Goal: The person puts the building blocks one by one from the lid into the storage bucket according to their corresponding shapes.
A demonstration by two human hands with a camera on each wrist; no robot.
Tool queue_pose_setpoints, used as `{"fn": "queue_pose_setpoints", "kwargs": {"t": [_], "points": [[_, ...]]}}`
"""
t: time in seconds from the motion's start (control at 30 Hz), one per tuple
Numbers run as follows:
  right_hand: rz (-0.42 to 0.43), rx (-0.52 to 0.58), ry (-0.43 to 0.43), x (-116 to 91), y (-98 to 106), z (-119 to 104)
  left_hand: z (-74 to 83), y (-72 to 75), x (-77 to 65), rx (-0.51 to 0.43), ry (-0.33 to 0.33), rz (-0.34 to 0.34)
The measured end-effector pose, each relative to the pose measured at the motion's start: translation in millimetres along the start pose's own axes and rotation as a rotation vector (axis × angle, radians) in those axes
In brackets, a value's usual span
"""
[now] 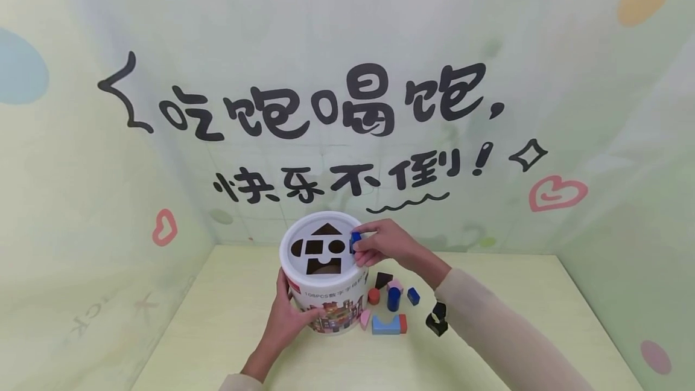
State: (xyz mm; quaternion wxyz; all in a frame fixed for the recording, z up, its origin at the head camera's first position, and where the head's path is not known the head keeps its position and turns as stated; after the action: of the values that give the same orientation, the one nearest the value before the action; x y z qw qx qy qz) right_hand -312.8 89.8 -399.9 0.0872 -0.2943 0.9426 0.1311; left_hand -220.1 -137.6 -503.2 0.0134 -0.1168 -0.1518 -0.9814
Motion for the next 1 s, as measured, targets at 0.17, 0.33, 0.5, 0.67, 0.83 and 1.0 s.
{"fn": "queue_pose_setpoints", "kwargs": {"t": [0.17,0.33,0.5,0.67,0.83,1.0], "points": [[0.041,0.010,-0.030,5.0,-0.8,2.5,-1.2,-0.5,0.6,-0.007,-0.001,-0.004],[0.068,0.009,-0.039,8.7,-1.8,2.5,-1.9,-0.3,0.2,-0.010,0.005,-0.004],[0.081,0.017,-0.055,10.8,-2.9,1.6,-0.7,-0.1,0.1,-0.018,-0.007,-0.008],[0.081,0.027,-0.062,11.0,-3.0,0.2,0.2,-0.5,0.6,-0.018,-0.016,-0.011],[0.079,0.035,-0.066,11.0,-2.8,0.3,-0.2,-0.7,0.9,-0.023,-0.017,-0.011],[0.076,0.045,-0.070,11.5,-2.2,1.2,-2.3,-0.5,1.5,-0.031,-0.021,-0.017]]}}
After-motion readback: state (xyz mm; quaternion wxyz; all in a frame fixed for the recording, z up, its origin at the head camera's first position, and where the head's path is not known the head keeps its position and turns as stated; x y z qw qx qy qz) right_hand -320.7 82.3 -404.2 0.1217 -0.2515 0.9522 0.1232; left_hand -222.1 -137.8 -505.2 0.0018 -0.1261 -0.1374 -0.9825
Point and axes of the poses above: each hand's wrist, its own x-axis towards the middle knuckle, its own y-axis out of the back of the hand, z = x × y, the point moved 5 cm from there along x, towards the middle knuckle, and after that the axes turned 4 degrees about -z, right-handed, at the moved point
